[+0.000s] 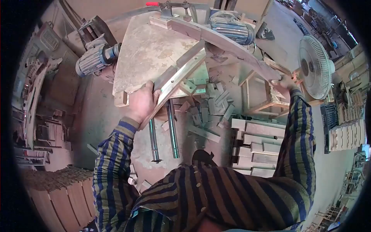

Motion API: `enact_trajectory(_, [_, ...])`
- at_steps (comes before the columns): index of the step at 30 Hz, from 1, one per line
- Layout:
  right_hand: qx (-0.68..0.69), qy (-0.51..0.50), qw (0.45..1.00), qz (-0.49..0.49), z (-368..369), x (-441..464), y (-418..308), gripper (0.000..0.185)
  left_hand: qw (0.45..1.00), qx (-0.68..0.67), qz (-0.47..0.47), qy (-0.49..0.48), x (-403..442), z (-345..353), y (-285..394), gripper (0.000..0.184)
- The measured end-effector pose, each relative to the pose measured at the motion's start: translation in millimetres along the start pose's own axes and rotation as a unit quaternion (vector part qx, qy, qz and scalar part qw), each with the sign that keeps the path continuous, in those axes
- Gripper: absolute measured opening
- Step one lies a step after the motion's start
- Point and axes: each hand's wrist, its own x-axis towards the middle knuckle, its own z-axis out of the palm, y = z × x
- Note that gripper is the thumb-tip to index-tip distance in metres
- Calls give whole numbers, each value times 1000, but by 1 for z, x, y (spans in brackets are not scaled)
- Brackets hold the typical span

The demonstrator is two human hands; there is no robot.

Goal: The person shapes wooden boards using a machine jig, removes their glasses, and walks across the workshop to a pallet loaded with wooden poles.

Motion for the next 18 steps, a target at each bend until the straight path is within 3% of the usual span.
enact_trajectory(1, [83, -56, 995, 24, 1, 9, 6, 71, 1000, 4, -1, -2, 4, -2, 0, 29])
enact_trajectory(5, [63, -20, 998, -24, 7, 40, 25, 69, 1000, 22, 9, -10, 22, -8, 1, 30])
enact_trajectory(7, [45, 110, 985, -129, 7, 45, 21, 68, 1000, 24, -2, -17, 30, -5, 3, 30])
enact_trajectory(8, [42, 109, 984, -131, 6, 48, 18, 68, 999, 27, -3, -21, 34, -4, 2, 31])
enact_trajectory(10, [51, 45, 997, -37, 0, 47, 6, 67, 999, 34, -5, -29, 44, -4, 0, 31])
enact_trajectory(13, [145, 9, 988, -60, 4, 48, 4, 69, 999, 41, -10, -21, 60, -7, -1, 31])
enact_trajectory(18, [121, 2, 992, -28, 18, 14, 30, 75, 994, 56, -94, 0, 64, -2, 5, 32])
